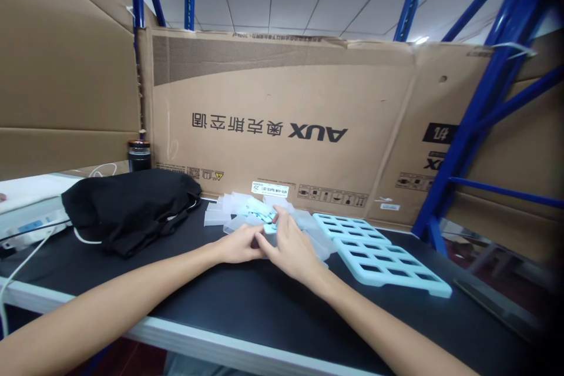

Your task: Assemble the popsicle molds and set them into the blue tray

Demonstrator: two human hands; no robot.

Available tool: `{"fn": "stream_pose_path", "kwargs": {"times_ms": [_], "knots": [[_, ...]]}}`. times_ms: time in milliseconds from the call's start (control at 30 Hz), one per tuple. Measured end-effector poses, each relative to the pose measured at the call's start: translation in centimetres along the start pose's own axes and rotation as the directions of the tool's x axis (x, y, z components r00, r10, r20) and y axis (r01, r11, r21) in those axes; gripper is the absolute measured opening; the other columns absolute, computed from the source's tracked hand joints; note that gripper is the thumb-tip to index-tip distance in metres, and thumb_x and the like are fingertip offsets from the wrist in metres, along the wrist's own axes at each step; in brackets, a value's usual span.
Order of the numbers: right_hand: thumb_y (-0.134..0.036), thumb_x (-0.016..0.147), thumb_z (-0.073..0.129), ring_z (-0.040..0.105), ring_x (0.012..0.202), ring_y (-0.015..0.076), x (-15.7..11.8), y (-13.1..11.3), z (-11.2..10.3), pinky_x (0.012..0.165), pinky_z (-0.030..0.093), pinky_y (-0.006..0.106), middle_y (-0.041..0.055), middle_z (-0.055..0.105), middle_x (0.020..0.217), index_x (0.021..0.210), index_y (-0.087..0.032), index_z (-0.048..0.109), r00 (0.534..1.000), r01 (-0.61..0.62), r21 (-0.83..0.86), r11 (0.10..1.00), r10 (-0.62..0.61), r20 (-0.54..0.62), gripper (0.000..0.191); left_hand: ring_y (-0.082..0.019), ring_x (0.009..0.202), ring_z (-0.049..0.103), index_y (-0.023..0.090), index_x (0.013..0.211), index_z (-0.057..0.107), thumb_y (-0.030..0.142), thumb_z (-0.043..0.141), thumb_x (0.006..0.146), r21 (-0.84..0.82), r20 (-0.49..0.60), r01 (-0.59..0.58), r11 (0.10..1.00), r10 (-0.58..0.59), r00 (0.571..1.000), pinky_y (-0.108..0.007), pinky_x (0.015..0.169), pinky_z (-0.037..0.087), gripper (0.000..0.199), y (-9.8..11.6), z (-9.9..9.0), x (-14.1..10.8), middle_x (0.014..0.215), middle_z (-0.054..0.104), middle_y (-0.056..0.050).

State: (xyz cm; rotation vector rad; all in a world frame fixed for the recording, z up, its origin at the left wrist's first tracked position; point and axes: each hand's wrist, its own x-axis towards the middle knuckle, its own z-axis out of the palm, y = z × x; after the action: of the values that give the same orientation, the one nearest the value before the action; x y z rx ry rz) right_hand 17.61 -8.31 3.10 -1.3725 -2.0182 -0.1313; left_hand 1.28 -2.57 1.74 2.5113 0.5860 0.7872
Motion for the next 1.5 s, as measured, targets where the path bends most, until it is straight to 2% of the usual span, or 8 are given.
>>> {"fn": "stream_pose_path", "kwargs": {"times_ms": [100, 167, 267, 333, 433, 567, 1200, 1500], "knots": [[-0.043, 0.088, 0.041, 0.048, 0.113, 0.0278, 0.8, 0.5, -0.5, 0.089, 0.044, 0.044, 0.0179, 0.048, 0.121, 0.138, -0.014, 0.023, 0.996, 0.084, -0.010, 0.996, -0.084, 0.011, 0.061, -0.014, 0.066, 0.057, 0.016, 0.085, 0.053, 0.031, 0.061, 0.080, 0.000, -0.033, -0.012, 1.000, 0.012, 0.999, -0.024, 0.061, 0.042, 0.017, 0.0, -0.1, 0.2, 0.074, 0.062, 0.000], [-0.039, 0.088, 0.041, 0.048, 0.113, 0.0262, 2.3, 2.2, -1.7, 0.093, 0.042, 0.043, 0.0175, 0.047, 0.124, 0.139, -0.014, 0.023, 0.989, 0.136, -0.033, 0.990, -0.137, -0.058, 0.059, -0.015, 0.075, 0.060, 0.017, 0.098, 0.054, 0.036, 0.059, 0.083, -0.044, -0.057, -0.012, 0.999, 0.010, 0.998, -0.025, 0.067, 0.044, 0.025, 0.0, -0.2, 0.3, 0.084, 0.065, -0.003], [-0.038, 0.086, 0.042, 0.043, 0.118, 0.0287, 5.2, 7.4, -4.3, 0.097, 0.037, 0.045, 0.0194, 0.044, 0.128, 0.136, -0.012, 0.029, 0.955, 0.108, -0.193, 0.975, -0.156, -0.254, 0.058, -0.016, 0.083, 0.062, 0.019, 0.110, 0.052, 0.042, 0.053, 0.087, -0.042, -0.067, -0.003, 0.999, 0.000, 0.998, -0.025, 0.071, 0.045, 0.032, -0.1, -0.6, 0.3, 0.093, 0.067, -0.004], [-0.038, 0.086, 0.042, 0.042, 0.117, 0.0310, 6.6, 12.1, -5.6, 0.097, 0.034, 0.045, 0.0222, 0.047, 0.124, 0.133, -0.007, 0.033, 0.950, -0.003, -0.338, 0.941, -0.103, -0.295, 0.057, -0.015, 0.080, 0.062, 0.019, 0.104, 0.056, 0.040, 0.050, 0.089, 0.041, -0.039, -0.026, 0.999, 0.027, 0.999, -0.024, 0.068, 0.044, 0.026, -0.3, -0.8, 0.1, 0.090, 0.068, -0.003], [-0.033, 0.089, 0.037, 0.048, 0.106, 0.0302, 7.1, 18.7, -5.9, 0.092, 0.034, 0.042, 0.0224, 0.054, 0.110, 0.122, -0.004, 0.045, 0.975, -0.199, -0.511, 0.836, 0.115, -0.193, 0.044, -0.014, 0.071, 0.061, 0.020, 0.093, 0.060, 0.033, 0.048, 0.089, 0.189, 0.007, -0.074, 0.979, 0.074, 0.997, -0.023, 0.063, 0.041, 0.018, -0.5, -0.8, -0.1, 0.083, 0.068, -0.001], [-0.029, 0.091, 0.033, 0.046, 0.105, 0.0286, 6.2, 23.3, -4.4, 0.092, 0.029, 0.040, 0.0178, 0.057, 0.100, 0.102, -0.010, 0.053, 0.983, -0.134, -0.646, 0.752, 0.185, 0.011, 0.030, -0.014, 0.072, 0.060, 0.020, 0.087, 0.061, 0.027, 0.048, 0.087, 0.321, 0.043, -0.132, 0.938, 0.125, 0.991, -0.023, 0.064, 0.040, 0.014, -0.5, -0.6, -0.1, 0.082, 0.066, -0.001], [-0.030, 0.086, 0.037, 0.049, 0.095, 0.0270, 7.0, 22.2, -2.9, 0.084, 0.031, 0.034, 0.0145, 0.053, 0.097, 0.111, -0.012, 0.045, 0.960, -0.207, -0.636, 0.744, 0.279, 0.014, 0.031, -0.015, 0.076, 0.059, 0.021, 0.086, 0.060, 0.025, 0.050, 0.085, 0.416, 0.104, -0.210, 0.885, 0.183, 0.978, -0.024, 0.064, 0.039, 0.011, -0.7, -0.6, -0.1, 0.079, 0.063, 0.000], [-0.034, 0.087, 0.035, 0.049, 0.104, 0.0310, 6.5, 21.9, -1.8, 0.083, 0.036, 0.039, 0.0208, 0.043, 0.117, 0.122, -0.010, 0.041, 0.908, -0.319, -0.606, 0.729, 0.418, 0.025, 0.042, -0.014, 0.080, 0.059, 0.021, 0.087, 0.059, 0.024, 0.050, 0.086, 0.433, 0.105, -0.220, 0.874, 0.194, 0.975, -0.023, 0.064, 0.039, 0.010, -0.6, -0.5, -0.1, 0.083, 0.063, 0.000]]}}
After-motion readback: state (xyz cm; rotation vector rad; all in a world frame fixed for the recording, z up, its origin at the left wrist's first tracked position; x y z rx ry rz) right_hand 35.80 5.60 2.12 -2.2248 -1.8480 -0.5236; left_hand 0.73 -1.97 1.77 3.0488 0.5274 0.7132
